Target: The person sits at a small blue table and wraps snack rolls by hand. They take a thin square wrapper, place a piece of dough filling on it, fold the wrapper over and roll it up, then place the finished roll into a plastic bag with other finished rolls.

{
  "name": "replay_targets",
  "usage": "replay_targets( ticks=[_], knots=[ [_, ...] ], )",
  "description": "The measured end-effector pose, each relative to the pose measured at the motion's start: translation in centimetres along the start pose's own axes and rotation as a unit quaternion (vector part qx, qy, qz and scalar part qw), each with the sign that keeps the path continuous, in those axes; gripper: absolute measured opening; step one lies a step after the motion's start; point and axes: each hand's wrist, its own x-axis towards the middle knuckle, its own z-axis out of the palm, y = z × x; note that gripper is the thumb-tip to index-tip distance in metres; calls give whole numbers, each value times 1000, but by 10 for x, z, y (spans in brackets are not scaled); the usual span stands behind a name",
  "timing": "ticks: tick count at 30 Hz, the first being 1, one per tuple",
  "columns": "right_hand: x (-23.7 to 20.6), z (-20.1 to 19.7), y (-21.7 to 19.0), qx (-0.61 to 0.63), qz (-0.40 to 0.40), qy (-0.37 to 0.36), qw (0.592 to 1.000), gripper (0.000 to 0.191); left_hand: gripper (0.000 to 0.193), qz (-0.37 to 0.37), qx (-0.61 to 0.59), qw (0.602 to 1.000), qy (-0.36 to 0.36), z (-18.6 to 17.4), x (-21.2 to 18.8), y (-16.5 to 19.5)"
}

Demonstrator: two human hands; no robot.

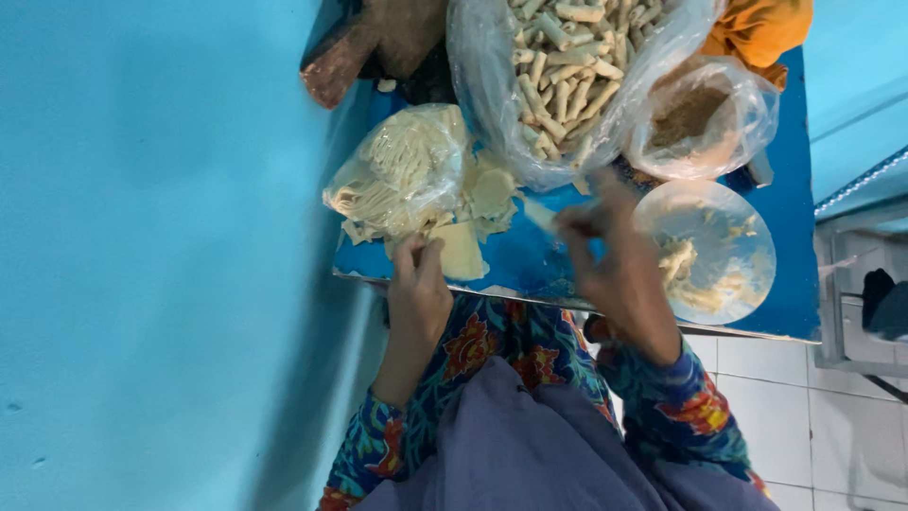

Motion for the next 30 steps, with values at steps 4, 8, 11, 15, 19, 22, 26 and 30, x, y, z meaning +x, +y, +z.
replay_targets(
  ticks=[4, 8, 11, 15, 19, 22, 26, 30],
  knots=[
    [-13, 24, -9, -98, -47, -152, 982, 65, 36, -35, -13, 999, -7, -6, -4, 6],
    [-26, 28, 10, -34, 23, -173, 984, 66, 40, 91, -18, 994, -51, -5, -7, 20],
    [-39, -7, 34, 2, 127, -162, 979, 62, 35, 173, -31, 980, -95, 8, -10, 34],
    [-53, -81, 68, -123, 114, -138, 976, 65, 22, 188, -61, 976, -96, 22, -5, 35],
    [-69, -130, 106, -345, 85, -221, 908, 86, 19, 194, -89, 971, -109, 27, -5, 34],
    [-76, -135, 128, -419, 196, -330, 823, 70, 18, 190, -105, 970, -111, 32, -5, 34],
    [-72, -139, 136, -434, 221, -361, 795, 63, 23, 208, -110, 967, -96, 39, -4, 32],
    [-67, -143, 125, -436, 199, -344, 808, 56, 25, 218, -112, 964, -106, 41, -4, 27]
  ],
)
